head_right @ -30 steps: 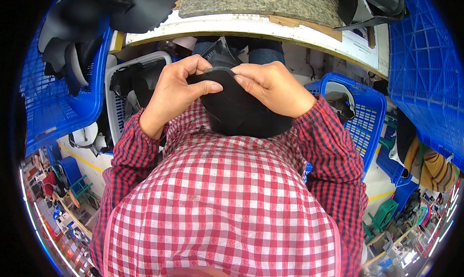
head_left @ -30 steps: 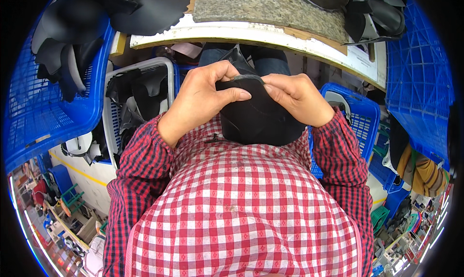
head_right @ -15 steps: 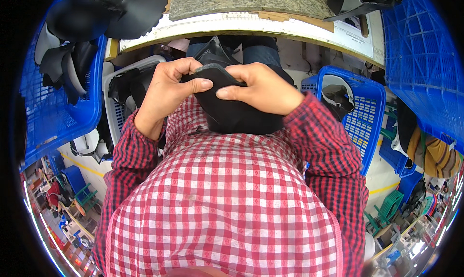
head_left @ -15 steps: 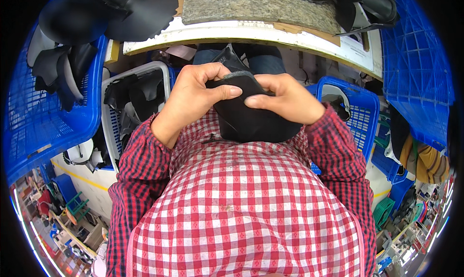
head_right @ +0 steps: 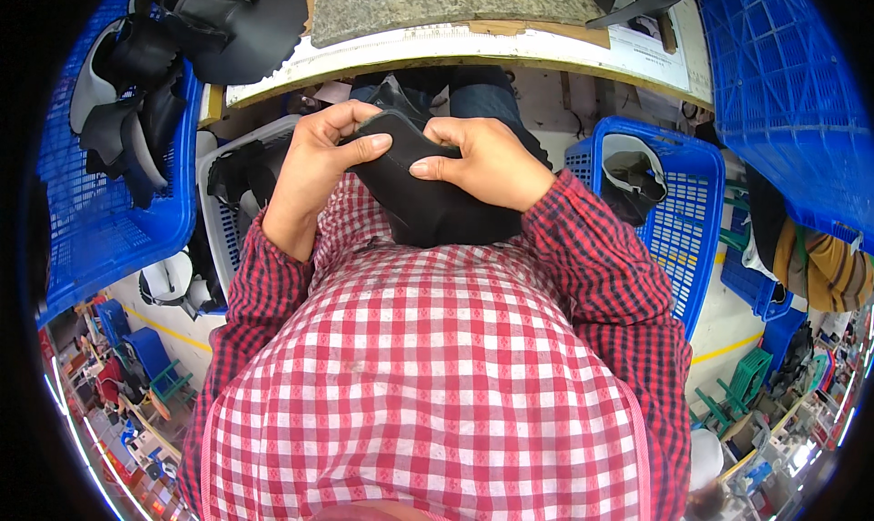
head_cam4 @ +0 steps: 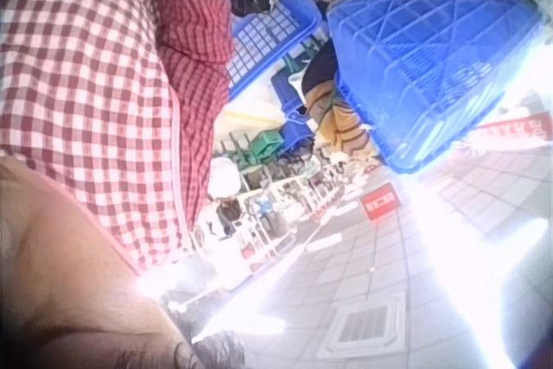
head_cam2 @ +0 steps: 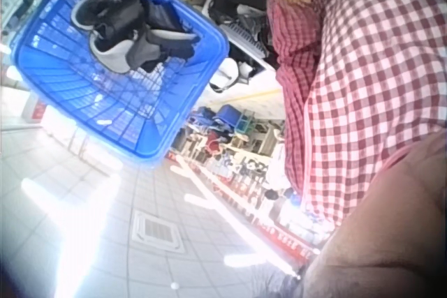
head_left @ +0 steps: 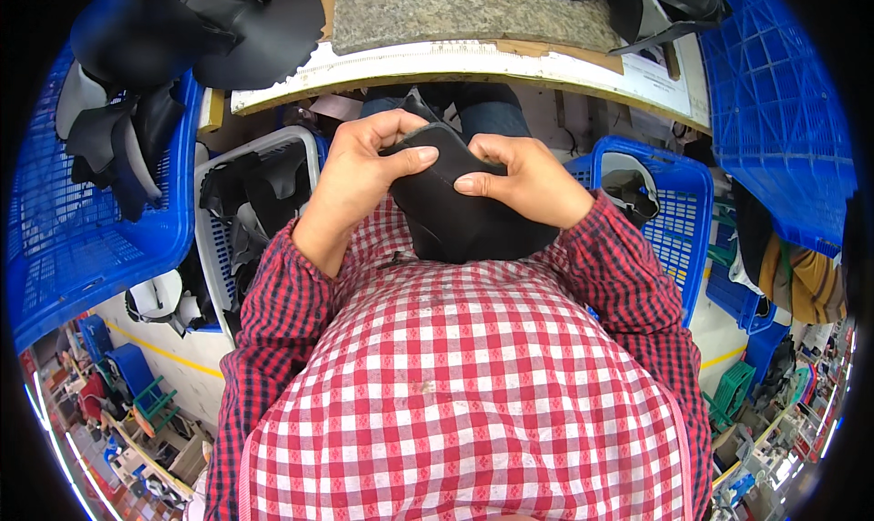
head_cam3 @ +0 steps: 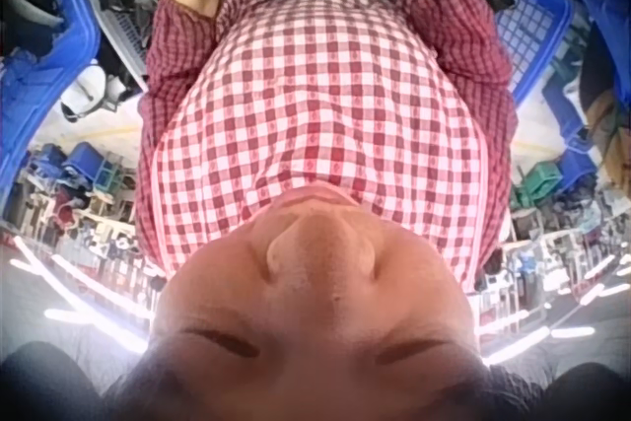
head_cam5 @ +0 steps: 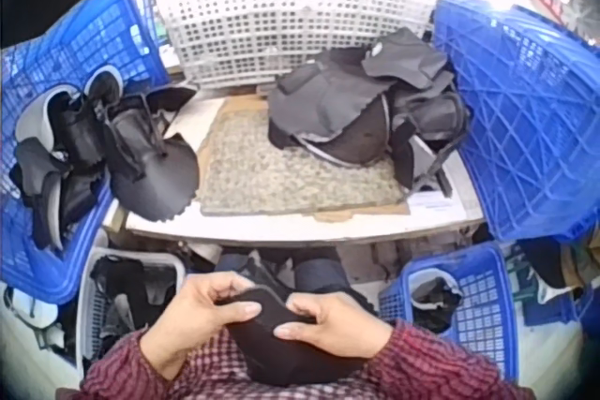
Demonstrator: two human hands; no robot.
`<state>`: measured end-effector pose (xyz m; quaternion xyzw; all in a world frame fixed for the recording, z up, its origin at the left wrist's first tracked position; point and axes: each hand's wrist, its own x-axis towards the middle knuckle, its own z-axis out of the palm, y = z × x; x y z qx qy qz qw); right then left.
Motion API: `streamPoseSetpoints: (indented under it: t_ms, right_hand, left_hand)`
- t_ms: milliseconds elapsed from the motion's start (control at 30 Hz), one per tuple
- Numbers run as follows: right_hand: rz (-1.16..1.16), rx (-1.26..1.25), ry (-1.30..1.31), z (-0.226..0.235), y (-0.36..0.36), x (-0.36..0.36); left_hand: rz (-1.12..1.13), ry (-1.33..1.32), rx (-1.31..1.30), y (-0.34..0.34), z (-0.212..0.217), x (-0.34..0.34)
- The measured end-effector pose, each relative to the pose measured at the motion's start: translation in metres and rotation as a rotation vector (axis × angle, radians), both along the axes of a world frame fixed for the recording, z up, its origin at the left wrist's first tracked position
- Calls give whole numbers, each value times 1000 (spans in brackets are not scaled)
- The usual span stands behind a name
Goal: The person repeatedly picks up black shoe parts from a blue basket, turns them over, and inspects the interior and exterior surfaces. The person places each part back on the table or into the basket after inspection.
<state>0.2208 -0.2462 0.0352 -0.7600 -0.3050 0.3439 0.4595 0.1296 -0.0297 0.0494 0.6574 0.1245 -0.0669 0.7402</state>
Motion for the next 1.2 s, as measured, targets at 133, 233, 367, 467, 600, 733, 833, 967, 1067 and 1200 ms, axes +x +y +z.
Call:
streamPoseSetpoints:
  t_ms: [133,233,367,467,600,733,833,967,1067,1200]
  right_hand:
    - [-52,-61,-239,-4,-8,-7]
    - [-66,21,21,-13,-10,-5]
    - [-82,192,430,-21,-20,-4]
    - [-122,280,518,-25,-27,-9]
    - [-117,283,503,-25,-32,-11]
    - [-150,199,494,-19,-31,-11]
    - [-157,222,477,-21,-33,-9]
    - [-156,262,239,-40,-34,-13]
    - [-210,174,-209,-38,-26,-22]
    - [-239,225,-655,27,-18,-26]
  left_hand:
    - [41,9,-17,1,-4,-3]
    - [67,-12,23,-1,-8,-4]
    - [73,-62,49,-2,-11,-5]
    - [56,-64,25,-1,-10,-8]
    - [49,-50,72,-2,-12,-8]
    - [19,-20,55,0,-14,-6]
    - [-12,-14,70,7,-11,-5]
    - [-101,-85,114,4,-13,-8]
    - [26,-108,284,-7,-23,-9]
    - [167,-296,80,31,-11,0]
